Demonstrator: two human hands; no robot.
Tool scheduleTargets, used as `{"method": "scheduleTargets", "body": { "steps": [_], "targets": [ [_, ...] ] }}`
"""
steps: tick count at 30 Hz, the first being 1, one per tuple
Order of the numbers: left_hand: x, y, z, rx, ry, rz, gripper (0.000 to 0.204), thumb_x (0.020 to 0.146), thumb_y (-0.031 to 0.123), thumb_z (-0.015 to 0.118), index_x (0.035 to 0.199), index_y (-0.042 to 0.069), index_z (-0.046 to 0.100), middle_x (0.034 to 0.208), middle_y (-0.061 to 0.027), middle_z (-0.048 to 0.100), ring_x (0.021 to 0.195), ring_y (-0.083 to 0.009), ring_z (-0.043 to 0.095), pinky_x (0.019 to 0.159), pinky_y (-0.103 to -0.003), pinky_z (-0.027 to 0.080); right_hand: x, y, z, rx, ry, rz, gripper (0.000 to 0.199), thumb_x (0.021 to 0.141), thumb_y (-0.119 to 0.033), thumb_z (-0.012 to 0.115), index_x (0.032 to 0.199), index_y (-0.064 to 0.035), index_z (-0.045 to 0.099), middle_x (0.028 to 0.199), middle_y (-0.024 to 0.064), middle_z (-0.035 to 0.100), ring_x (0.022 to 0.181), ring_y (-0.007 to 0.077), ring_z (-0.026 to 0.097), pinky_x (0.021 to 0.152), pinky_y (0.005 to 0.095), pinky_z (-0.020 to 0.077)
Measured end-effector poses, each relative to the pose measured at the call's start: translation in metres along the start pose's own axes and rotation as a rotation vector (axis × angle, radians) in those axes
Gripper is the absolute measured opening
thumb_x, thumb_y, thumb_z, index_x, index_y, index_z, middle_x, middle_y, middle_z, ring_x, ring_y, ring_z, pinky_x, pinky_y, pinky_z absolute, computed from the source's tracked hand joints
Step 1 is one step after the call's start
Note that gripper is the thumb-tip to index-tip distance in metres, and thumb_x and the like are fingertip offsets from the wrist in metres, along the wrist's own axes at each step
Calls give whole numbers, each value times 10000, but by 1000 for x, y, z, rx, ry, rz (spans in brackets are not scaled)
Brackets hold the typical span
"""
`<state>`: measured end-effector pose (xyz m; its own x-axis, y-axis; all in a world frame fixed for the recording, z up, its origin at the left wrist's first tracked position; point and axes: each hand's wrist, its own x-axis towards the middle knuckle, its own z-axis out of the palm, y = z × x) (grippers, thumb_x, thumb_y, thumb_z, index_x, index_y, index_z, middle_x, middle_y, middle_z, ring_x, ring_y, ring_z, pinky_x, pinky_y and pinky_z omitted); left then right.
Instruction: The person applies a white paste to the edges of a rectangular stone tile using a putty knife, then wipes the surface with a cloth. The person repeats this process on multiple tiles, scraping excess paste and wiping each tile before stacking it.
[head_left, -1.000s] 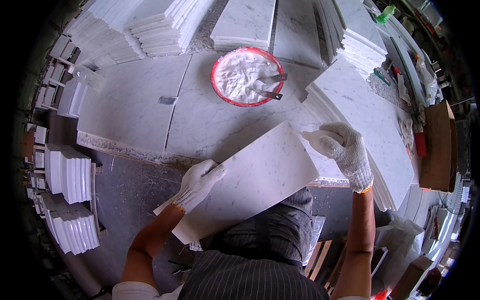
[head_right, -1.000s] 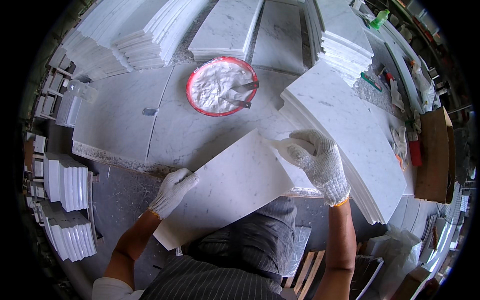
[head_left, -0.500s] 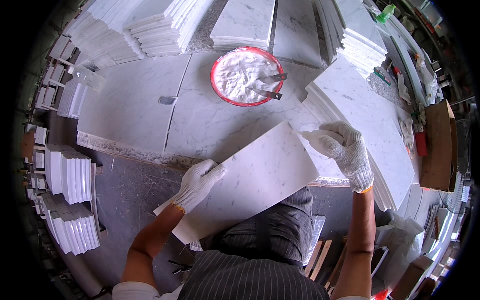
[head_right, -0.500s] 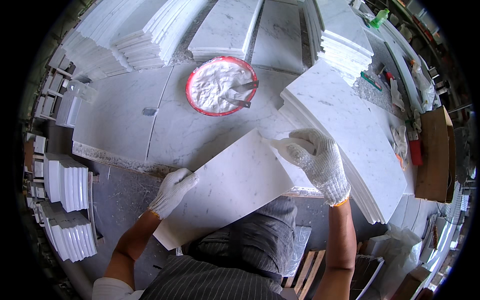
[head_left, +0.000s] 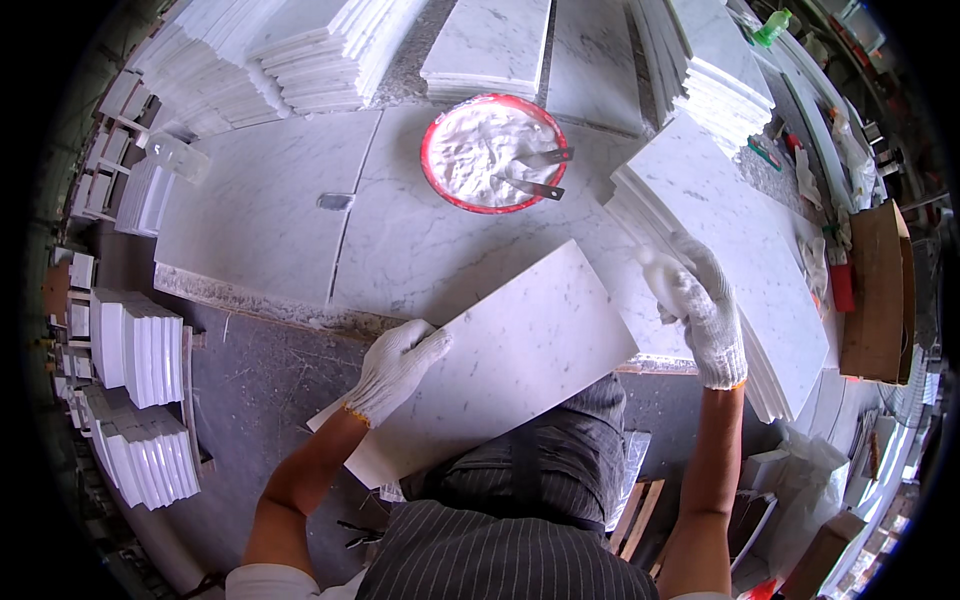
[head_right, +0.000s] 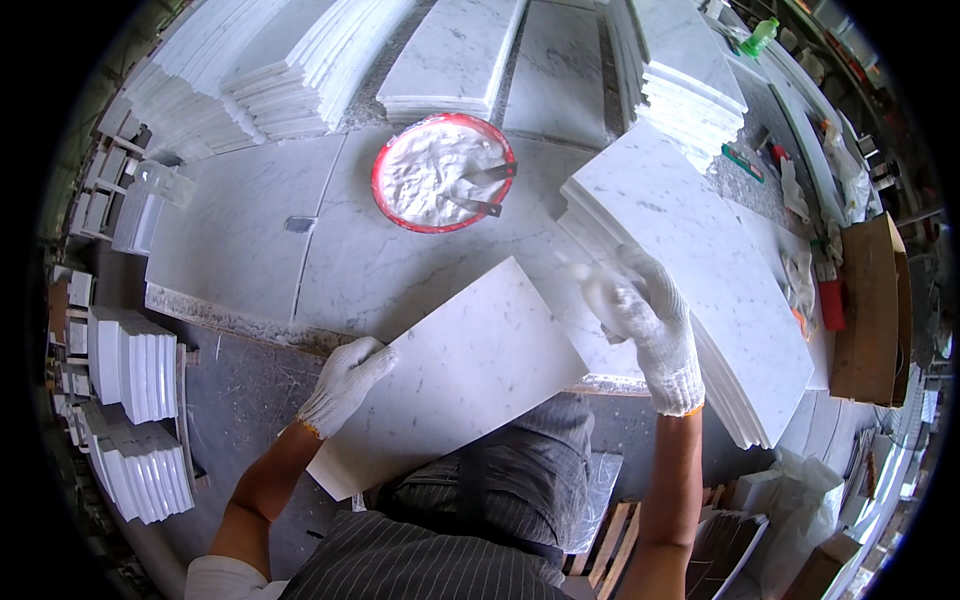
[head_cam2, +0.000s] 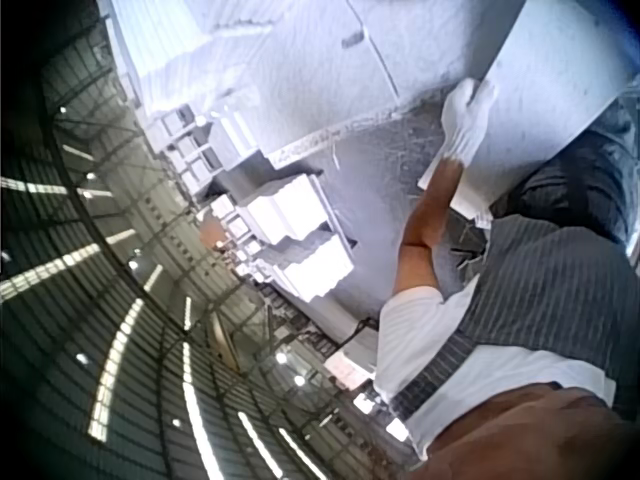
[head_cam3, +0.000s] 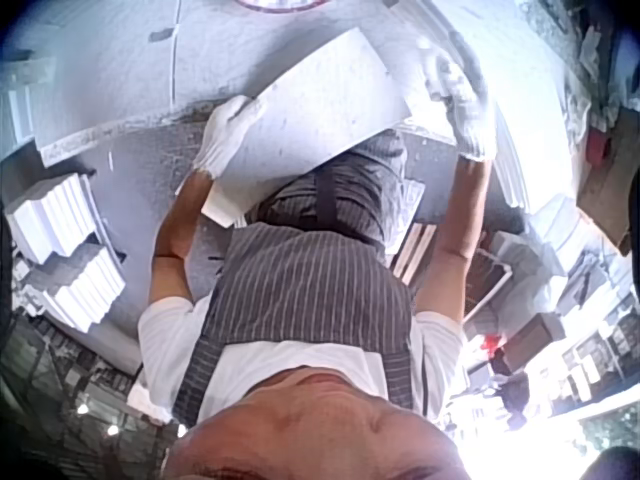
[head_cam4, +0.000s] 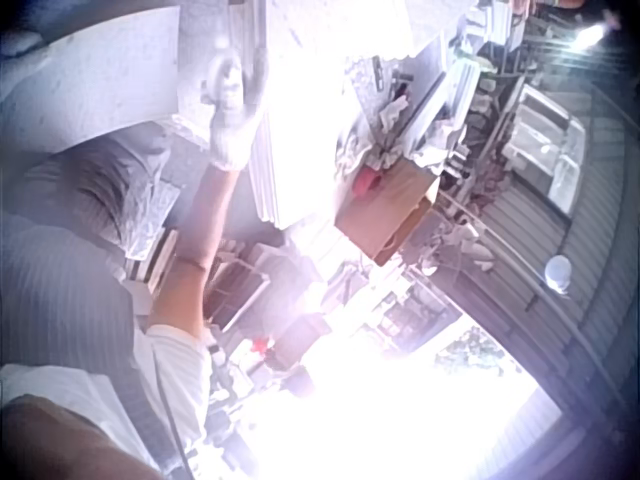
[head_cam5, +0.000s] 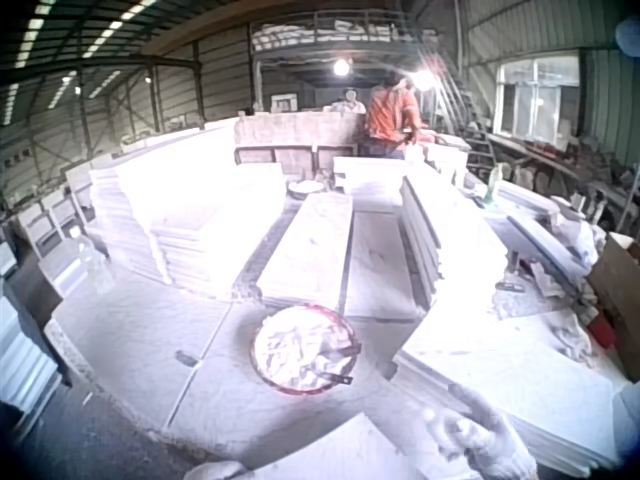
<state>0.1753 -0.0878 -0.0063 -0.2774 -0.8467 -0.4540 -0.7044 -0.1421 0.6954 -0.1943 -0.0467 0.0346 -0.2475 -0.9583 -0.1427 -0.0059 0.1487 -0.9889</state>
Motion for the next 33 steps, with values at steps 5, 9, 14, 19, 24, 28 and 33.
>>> {"method": "scheduleTargets", "body": {
  "steps": [5,9,14,19,24,28,33],
  "targets": [
    [1,0,0,-6,-14,-22,439,928,441,595,960,9,661,826,-148,643,791,-260,623,743,-386,464,-13,40,-5,545,-37,147,691,893,-297,747,1411,21,419,1088,130,626,876,190,653,605,242,547],
    [0,-1,1,-20,5,-21,437,926,438,602,985,10,669,842,-147,653,802,-252,628,751,-383,467,-14,47,1,640,-84,174,542,932,-257,703,1310,61,482,1121,154,627,934,197,664,661,262,579],
    [0,-2,1,-24,9,-27,443,924,436,610,1001,4,671,857,-152,661,814,-245,632,762,-382,469,-11,55,-5,652,-138,135,479,923,-194,709,1310,-2,502,1155,106,605,1103,236,616,894,360,538],
    [-5,-2,-3,-55,54,-38,428,925,405,622,990,-15,667,840,-153,661,787,-220,621,736,-367,468,-2,51,2,348,57,73,399,919,-163,705,1259,-19,553,1139,60,615,1073,181,583,972,362,470],
    [-12,-12,-11,-152,135,-56,398,918,358,647,958,-37,663,794,-128,645,743,-156,572,702,-340,461,22,45,35,-1,123,-222,349,903,-81,712,1218,-32,572,1093,55,645,1012,138,600,917,304,476],
    [-18,-24,-17,-185,198,-67,386,916,343,656,938,-43,665,782,-118,636,741,-133,551,696,-328,456,42,62,67,-332,331,-386,390,854,-6,714,1217,-39,575,1004,106,695,944,203,693,825,336,538],
    [-27,-29,-21,-271,255,-85,353,921,311,653,913,-42,663,753,-86,611,734,-119,530,687,-313,447,34,61,70,-651,363,-350,485,823,-112,757,1267,-31,578,1119,181,678,962,344,680,829,382,539]
  ]
}}
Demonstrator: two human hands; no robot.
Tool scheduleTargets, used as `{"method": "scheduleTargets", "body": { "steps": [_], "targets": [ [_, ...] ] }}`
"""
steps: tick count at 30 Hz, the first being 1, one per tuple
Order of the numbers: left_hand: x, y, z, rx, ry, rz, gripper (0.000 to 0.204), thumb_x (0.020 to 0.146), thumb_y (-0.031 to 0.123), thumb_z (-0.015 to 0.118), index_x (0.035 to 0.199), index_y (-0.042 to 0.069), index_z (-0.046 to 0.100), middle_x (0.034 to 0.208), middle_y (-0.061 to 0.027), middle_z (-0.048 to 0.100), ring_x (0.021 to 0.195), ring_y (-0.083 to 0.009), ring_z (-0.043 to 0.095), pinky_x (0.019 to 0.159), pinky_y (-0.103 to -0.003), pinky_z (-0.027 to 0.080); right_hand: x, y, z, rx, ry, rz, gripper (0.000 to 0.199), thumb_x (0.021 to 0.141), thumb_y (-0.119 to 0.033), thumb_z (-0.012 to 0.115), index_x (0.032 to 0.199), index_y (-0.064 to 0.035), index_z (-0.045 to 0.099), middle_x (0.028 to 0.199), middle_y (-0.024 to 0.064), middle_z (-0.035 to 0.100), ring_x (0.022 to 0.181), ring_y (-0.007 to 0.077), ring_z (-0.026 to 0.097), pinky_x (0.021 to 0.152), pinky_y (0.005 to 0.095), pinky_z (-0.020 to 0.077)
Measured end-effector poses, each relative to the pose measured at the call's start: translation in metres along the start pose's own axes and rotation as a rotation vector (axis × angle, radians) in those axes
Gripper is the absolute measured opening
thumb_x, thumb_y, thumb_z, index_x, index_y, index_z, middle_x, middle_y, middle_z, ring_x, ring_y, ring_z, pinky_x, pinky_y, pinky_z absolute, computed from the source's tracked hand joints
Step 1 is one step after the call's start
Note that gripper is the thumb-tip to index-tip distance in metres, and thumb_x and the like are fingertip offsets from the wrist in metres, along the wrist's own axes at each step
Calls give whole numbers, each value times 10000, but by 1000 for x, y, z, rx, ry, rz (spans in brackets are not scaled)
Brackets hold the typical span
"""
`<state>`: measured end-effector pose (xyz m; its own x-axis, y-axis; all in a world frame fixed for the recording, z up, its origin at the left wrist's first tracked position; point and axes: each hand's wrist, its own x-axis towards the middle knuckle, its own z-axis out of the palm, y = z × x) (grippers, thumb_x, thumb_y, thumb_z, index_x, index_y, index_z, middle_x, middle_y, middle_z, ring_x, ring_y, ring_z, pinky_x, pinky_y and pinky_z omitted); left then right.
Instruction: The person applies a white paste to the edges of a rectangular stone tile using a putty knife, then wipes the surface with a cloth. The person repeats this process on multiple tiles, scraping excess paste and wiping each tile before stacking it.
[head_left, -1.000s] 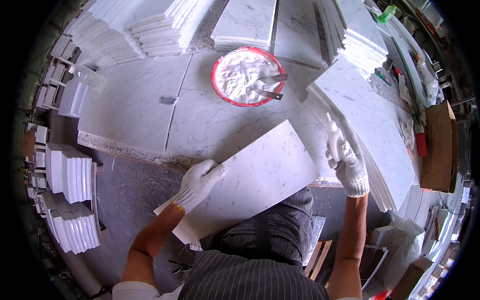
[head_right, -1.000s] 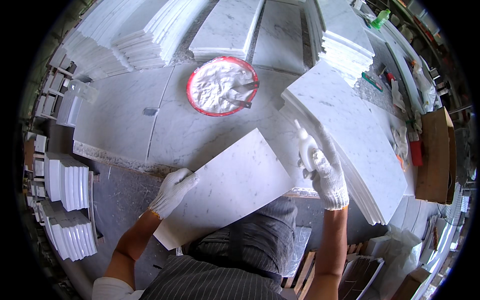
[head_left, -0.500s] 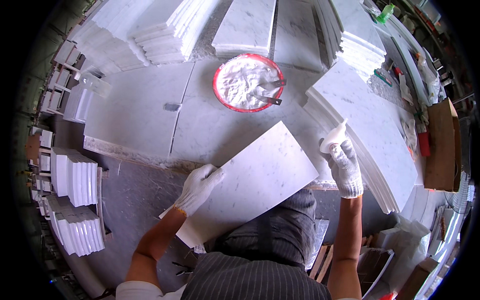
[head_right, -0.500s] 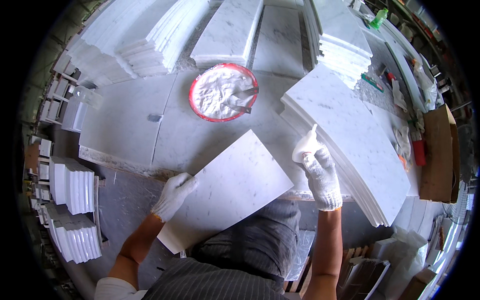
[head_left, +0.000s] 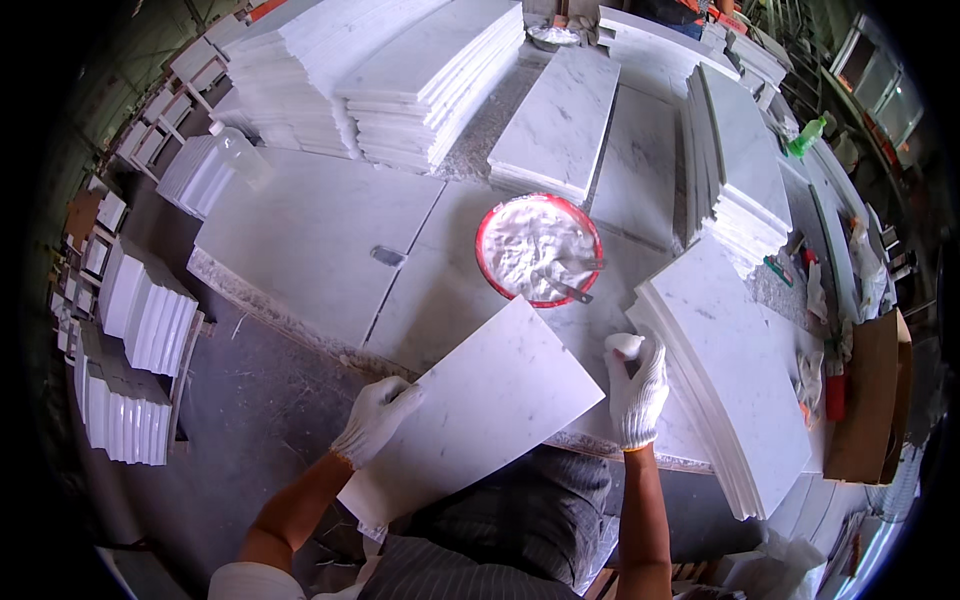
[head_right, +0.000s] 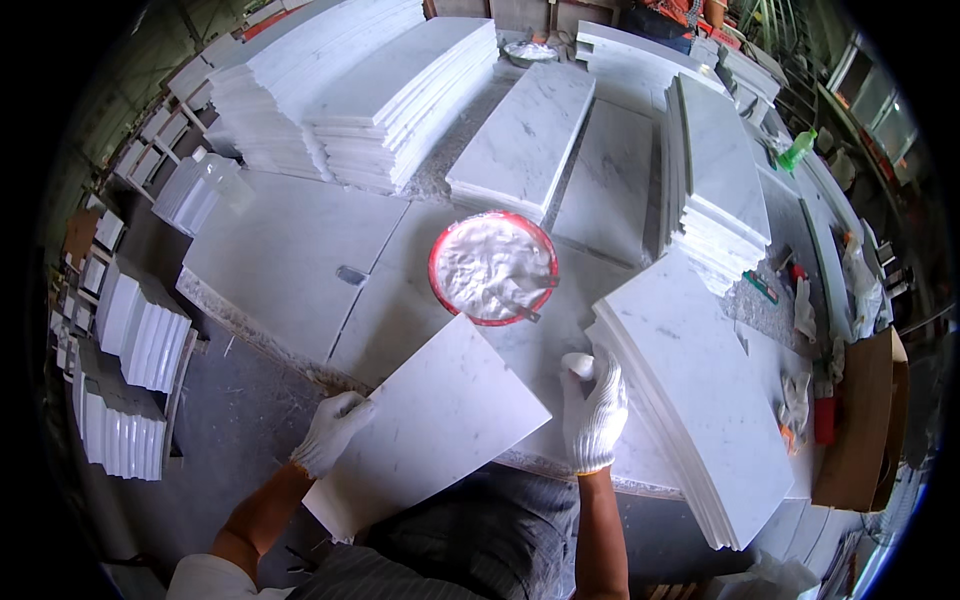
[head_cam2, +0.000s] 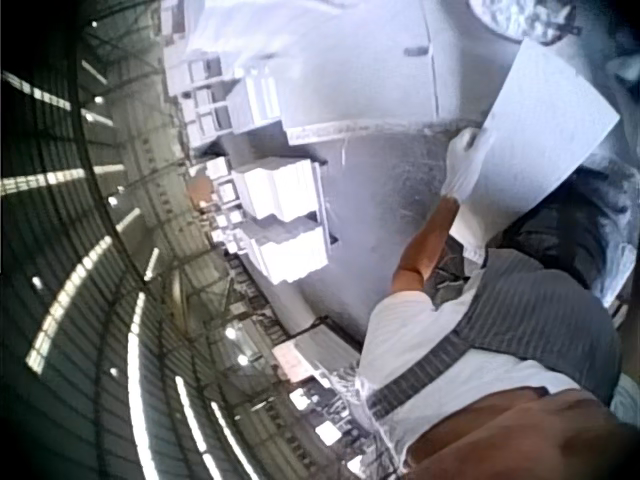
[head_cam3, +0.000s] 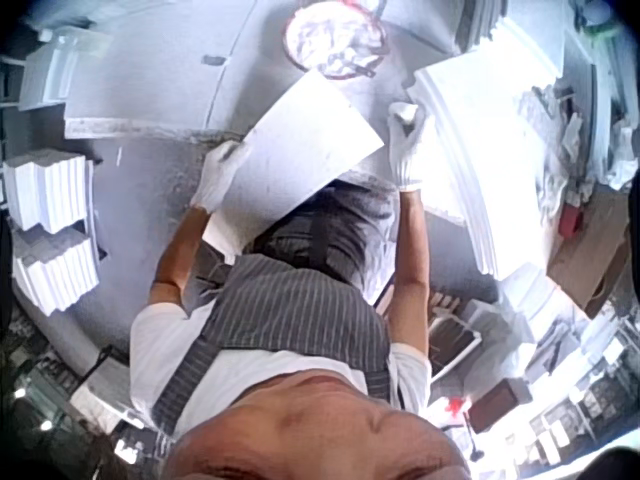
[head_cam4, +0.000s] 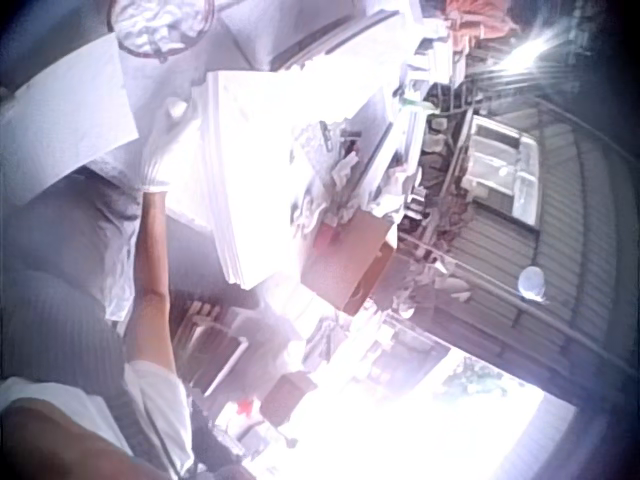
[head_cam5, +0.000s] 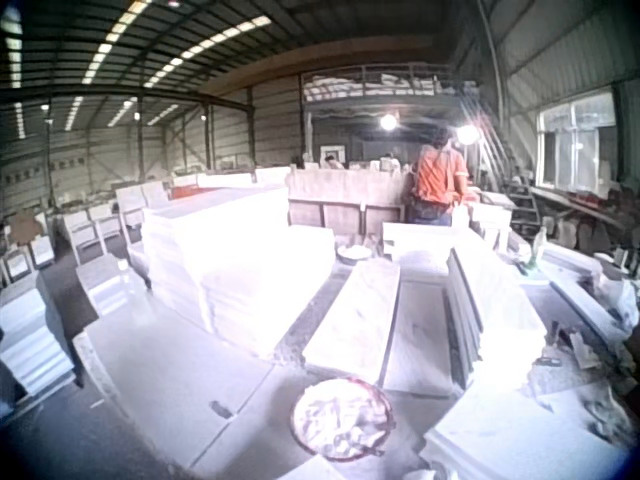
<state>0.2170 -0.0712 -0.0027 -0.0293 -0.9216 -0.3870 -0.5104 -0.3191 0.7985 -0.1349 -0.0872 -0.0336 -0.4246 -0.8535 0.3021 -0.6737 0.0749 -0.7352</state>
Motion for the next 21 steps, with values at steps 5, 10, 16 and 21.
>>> {"method": "scheduleTargets", "body": {
  "steps": [5,10,16,21],
  "targets": [
    [3,-9,-1,-63,19,8,311,928,277,651,900,-32,656,730,-30,565,725,-88,485,668,-291,431,0,3,-4,20,-42,-1,586,781,-141,786,1307,-23,554,1185,180,664,1048,344,657,899,409,515],
    [4,-5,0,-100,8,-3,277,929,251,661,903,-25,656,737,-9,563,732,-74,476,668,-277,427,-2,2,-8,43,-24,26,608,762,-132,791,1309,-29,546,1187,171,667,1061,334,656,904,407,513],
    [6,-6,5,-164,9,-16,250,937,236,655,900,-11,663,749,1,566,738,-71,480,678,-271,432,-4,4,-14,68,-28,95,529,742,-133,811,1222,-47,604,1126,133,682,967,306,667,824,389,528],
    [9,-12,4,-127,11,-6,241,943,228,647,904,-8,672,762,5,586,746,-70,495,686,-269,434,4,7,-15,-48,-21,-35,364,788,-163,799,1078,-17,635,956,149,683,823,269,678,732,370,534]
  ]
}}
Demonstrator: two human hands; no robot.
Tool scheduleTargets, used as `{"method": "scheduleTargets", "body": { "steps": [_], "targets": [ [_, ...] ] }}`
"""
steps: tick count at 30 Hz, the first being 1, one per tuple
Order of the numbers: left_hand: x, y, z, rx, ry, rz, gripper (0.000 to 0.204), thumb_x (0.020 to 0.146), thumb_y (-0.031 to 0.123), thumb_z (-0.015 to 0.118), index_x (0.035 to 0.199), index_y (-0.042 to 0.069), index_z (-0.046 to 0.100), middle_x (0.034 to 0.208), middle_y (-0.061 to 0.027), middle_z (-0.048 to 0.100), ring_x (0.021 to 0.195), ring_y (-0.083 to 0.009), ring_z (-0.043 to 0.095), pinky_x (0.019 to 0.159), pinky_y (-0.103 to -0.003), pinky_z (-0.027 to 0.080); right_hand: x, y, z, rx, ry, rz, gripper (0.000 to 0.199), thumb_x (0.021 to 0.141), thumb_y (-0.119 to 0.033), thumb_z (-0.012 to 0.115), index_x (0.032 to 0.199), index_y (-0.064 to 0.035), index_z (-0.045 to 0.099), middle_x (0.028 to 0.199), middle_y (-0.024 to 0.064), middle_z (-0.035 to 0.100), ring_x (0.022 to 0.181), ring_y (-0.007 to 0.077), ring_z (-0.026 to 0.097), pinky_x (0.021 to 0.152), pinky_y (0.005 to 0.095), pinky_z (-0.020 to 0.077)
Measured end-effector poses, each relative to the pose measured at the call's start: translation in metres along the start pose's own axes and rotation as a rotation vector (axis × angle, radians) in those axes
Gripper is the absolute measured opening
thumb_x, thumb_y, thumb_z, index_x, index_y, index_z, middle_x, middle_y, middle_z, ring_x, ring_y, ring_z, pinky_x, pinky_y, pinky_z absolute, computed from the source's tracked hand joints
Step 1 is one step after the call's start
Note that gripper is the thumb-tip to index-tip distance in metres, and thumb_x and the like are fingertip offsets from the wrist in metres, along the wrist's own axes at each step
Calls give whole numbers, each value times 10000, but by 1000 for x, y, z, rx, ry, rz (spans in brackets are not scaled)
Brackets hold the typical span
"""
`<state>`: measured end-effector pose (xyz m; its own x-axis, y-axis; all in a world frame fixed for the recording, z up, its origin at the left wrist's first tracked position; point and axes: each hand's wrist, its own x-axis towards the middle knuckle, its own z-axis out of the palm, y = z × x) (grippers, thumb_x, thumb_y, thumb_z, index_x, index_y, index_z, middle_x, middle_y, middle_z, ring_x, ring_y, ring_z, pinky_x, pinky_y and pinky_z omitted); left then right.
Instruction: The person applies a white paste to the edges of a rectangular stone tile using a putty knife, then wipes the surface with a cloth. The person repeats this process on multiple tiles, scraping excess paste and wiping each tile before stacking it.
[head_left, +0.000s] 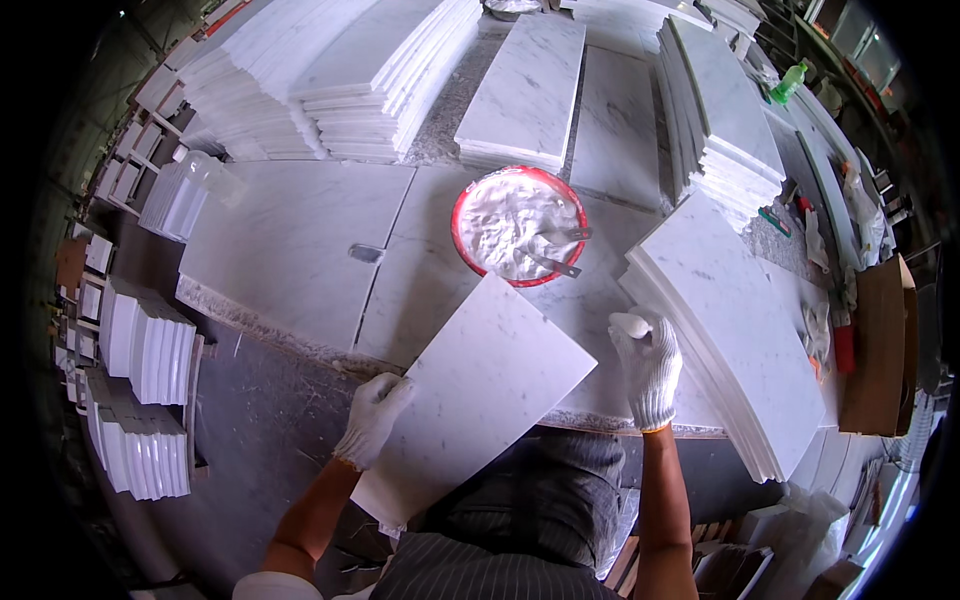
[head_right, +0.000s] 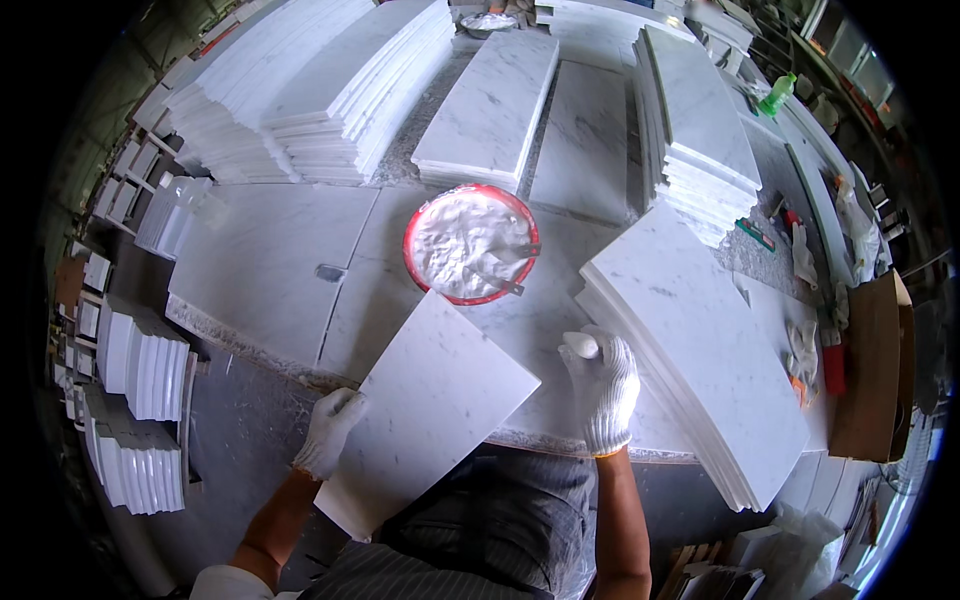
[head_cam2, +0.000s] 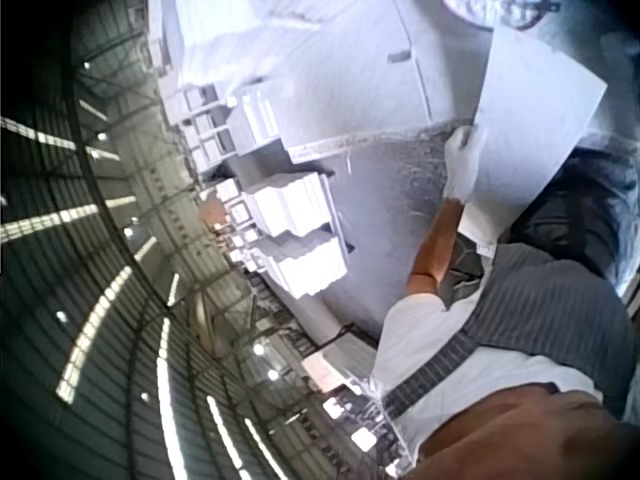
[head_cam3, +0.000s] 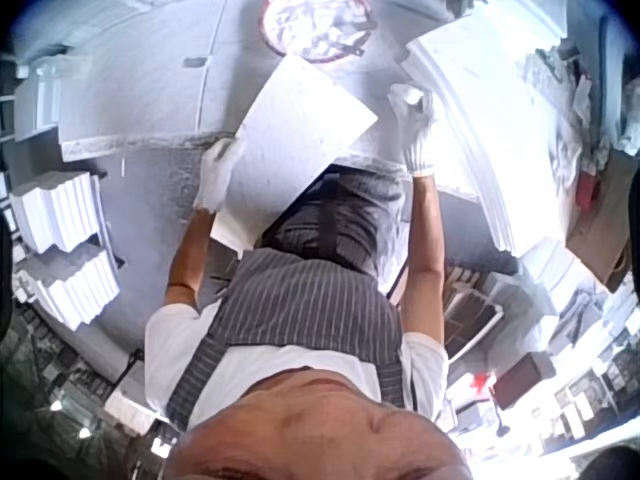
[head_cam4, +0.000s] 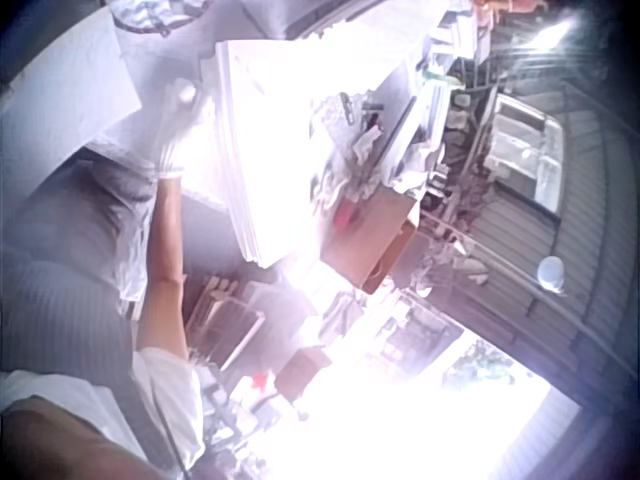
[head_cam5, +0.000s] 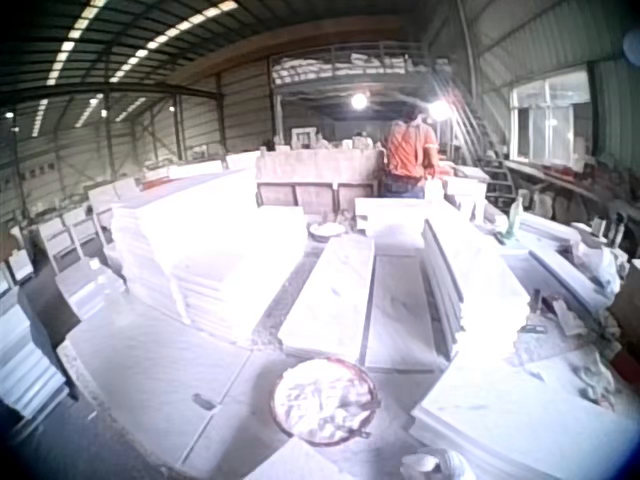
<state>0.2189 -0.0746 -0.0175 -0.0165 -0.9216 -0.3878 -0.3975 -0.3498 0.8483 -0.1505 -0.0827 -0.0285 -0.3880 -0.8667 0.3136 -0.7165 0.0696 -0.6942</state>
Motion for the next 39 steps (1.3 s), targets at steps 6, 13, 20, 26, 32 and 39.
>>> {"method": "scheduleTargets", "body": {
  "steps": [6,13,20,26,32,39],
  "targets": [
    [2,1,0,29,9,-11,275,937,254,652,906,-18,670,759,-13,595,742,-76,510,681,-274,438,16,-23,20,-187,25,129,389,766,-277,816,1054,-85,638,866,111,652,709,306,637,646,385,515],
    [0,3,-2,90,2,-14,330,928,296,657,913,-33,660,736,-29,586,727,-84,502,674,-285,437,33,-29,61,-366,248,-155,473,734,-179,795,1183,-171,647,931,99,659,824,307,654,704,414,534],
    [2,3,-1,28,3,-26,313,931,280,652,900,-31,659,717,-14,559,719,-76,473,658,-280,421,43,-22,61,-428,163,-299,514,755,-231,760,1248,-179,621,925,84,606,838,300,608,722,432,491],
    [3,-2,-1,43,-3,-10,298,938,268,643,897,-27,665,720,-14,564,720,-80,478,665,-281,427,32,-22,58,-411,68,-217,607,760,-296,768,1328,-196,581,1068,105,632,949,301,623,815,434,502],
    [3,1,0,47,10,-1,293,940,257,644,883,-30,659,722,-17,568,723,-81,486,663,-283,428,24,-30,38,-343,41,-172,658,728,-241,794,1340,-153,570,1098,153,625,981,335,617,871,450,491],
    [-1,2,-1,75,29,-12,280,938,249,641,893,-26,666,748,-40,601,744,-95,517,689,-292,441,4,-41,8,53,171,-39,462,832,-157,762,1259,-66,612,1036,143,647,820,251,645,683,350,539]
  ]
}}
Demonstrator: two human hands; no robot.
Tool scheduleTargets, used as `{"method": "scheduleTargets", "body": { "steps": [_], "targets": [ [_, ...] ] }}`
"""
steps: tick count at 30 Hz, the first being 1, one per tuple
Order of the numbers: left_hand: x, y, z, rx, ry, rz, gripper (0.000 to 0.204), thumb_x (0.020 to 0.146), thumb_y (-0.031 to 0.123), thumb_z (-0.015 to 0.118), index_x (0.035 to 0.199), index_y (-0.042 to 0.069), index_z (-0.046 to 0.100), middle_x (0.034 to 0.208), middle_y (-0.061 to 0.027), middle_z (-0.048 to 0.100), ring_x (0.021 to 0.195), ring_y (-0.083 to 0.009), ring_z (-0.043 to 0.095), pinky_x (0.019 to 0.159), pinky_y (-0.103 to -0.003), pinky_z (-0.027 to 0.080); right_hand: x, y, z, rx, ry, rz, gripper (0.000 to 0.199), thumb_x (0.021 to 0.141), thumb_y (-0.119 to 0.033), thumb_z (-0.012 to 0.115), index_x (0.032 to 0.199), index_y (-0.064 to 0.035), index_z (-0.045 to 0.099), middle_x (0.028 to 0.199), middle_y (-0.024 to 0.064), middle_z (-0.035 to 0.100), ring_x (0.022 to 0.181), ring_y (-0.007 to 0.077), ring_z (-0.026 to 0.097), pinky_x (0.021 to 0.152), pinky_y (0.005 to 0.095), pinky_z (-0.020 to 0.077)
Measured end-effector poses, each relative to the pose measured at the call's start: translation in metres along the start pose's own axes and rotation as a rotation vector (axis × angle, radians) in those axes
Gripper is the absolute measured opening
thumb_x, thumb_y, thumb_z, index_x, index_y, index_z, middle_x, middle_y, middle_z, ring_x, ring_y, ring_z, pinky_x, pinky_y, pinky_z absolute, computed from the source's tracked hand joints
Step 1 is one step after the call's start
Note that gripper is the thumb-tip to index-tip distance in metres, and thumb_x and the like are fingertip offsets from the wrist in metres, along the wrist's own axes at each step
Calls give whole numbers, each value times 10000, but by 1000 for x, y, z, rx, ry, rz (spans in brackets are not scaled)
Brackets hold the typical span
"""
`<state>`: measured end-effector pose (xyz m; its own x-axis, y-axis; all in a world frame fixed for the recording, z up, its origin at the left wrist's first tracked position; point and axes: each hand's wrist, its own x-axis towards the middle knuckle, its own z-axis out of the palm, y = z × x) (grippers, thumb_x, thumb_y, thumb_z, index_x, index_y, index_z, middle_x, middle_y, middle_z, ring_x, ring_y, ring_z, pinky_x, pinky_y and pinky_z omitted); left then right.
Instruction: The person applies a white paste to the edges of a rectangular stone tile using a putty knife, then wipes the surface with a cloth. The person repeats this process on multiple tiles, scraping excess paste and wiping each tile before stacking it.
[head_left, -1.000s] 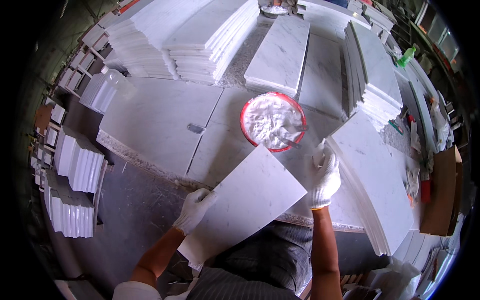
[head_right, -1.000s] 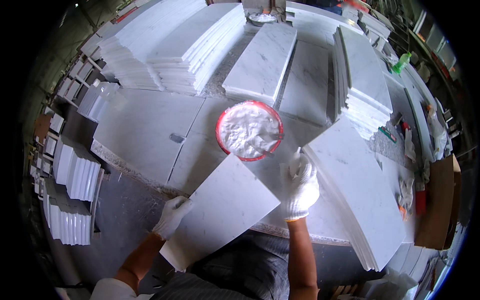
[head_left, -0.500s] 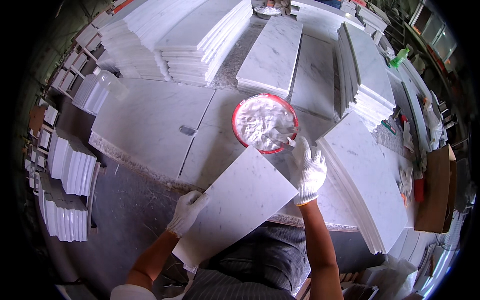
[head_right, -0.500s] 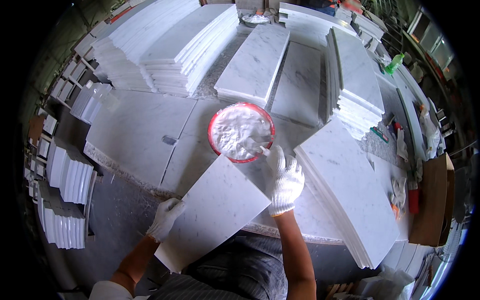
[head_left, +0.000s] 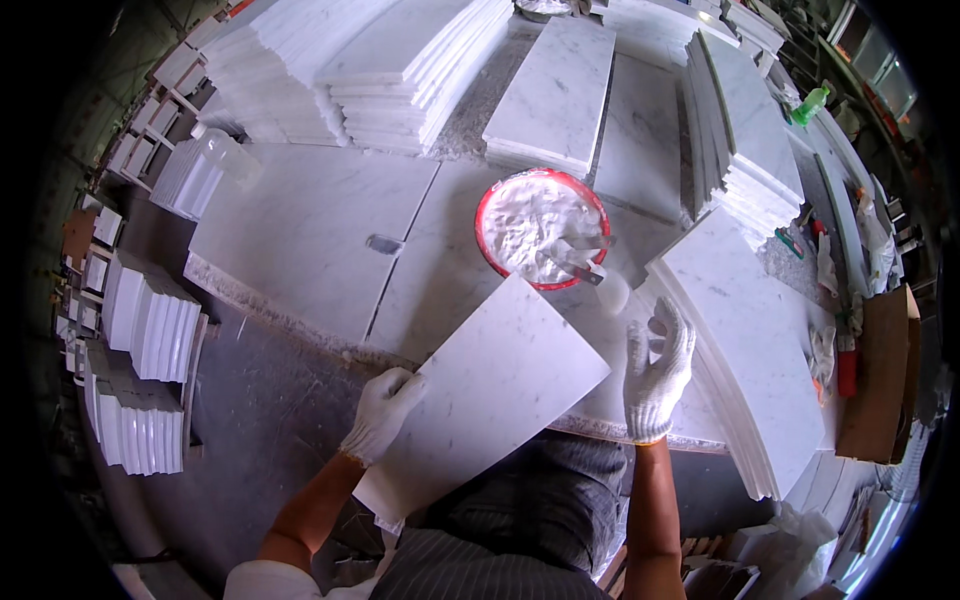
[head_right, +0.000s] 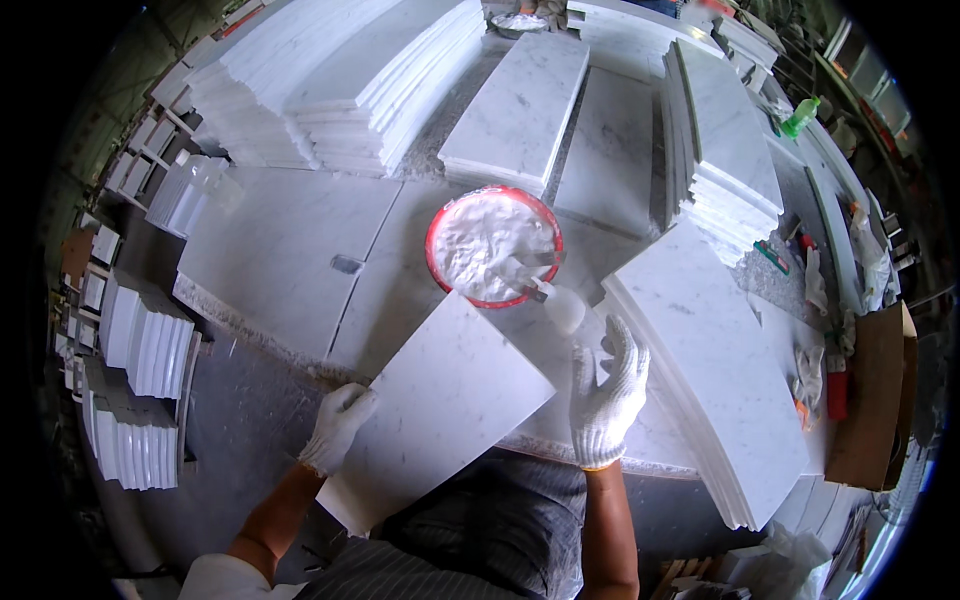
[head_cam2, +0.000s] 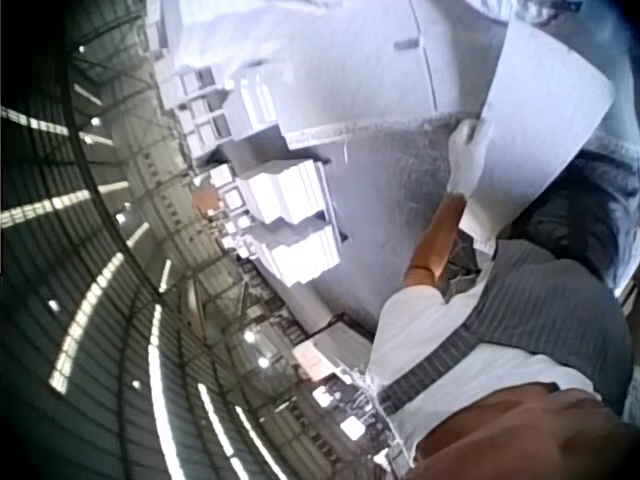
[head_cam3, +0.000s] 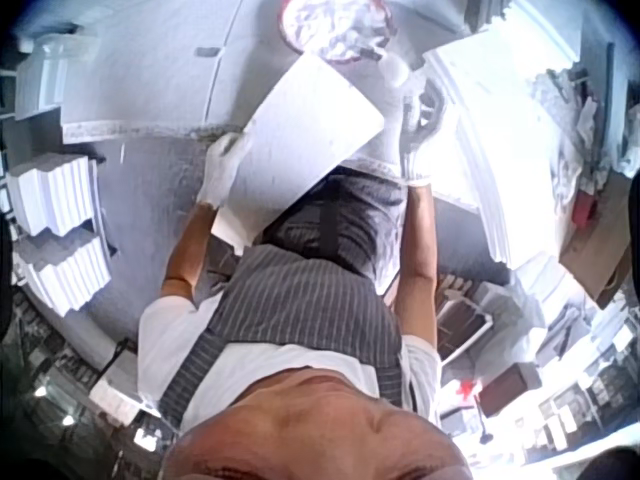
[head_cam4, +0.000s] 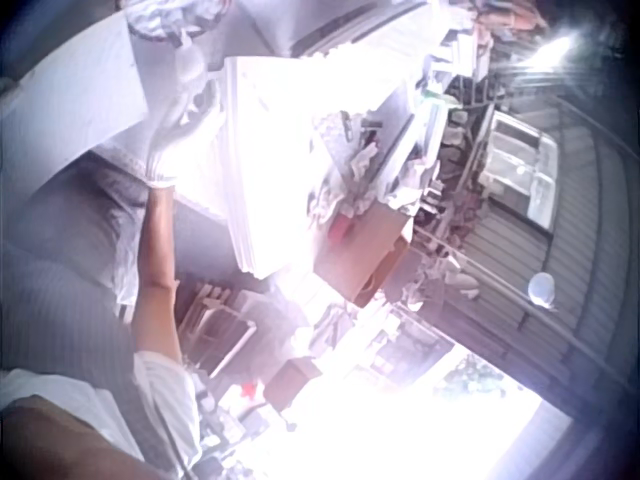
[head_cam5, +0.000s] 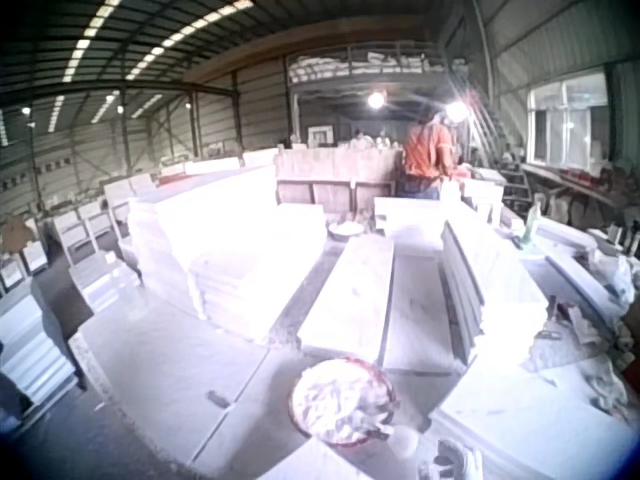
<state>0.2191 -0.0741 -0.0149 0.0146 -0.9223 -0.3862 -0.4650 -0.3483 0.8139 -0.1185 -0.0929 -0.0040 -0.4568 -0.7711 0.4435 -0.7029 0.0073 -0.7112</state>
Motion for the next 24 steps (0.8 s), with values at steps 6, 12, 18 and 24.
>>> {"method": "scheduleTargets", "body": {
  "steps": [6,12,18,24],
  "targets": [
    [-11,19,0,52,36,24,323,931,293,637,903,-27,665,760,-87,626,744,-134,550,701,-326,450,22,-22,-5,3,-179,-67,336,840,-134,755,1160,-87,662,985,78,665,739,180,643,645,317,531],
    [-18,22,-1,118,63,21,330,923,304,640,887,-24,656,741,-97,616,714,-155,545,688,-336,450,34,-31,14,-112,-216,-169,348,785,-152,772,1120,-156,674,860,61,630,689,218,629,625,352,517],
    [-17,14,-3,55,78,36,303,929,268,640,848,-24,632,711,-76,583,697,-130,506,669,-323,440,33,-33,23,-79,-221,-182,321,779,-127,768,1085,-151,674,907,72,666,755,269,662,658,373,528],
    [-16,12,-3,41,85,36,298,936,258,636,834,-21,620,697,-71,561,687,-122,485,656,-322,431,33,-35,25,-54,-197,-242,280,808,-126,761,1077,-116,684,891,91,695,679,214,679,613,338,523]
  ]
}}
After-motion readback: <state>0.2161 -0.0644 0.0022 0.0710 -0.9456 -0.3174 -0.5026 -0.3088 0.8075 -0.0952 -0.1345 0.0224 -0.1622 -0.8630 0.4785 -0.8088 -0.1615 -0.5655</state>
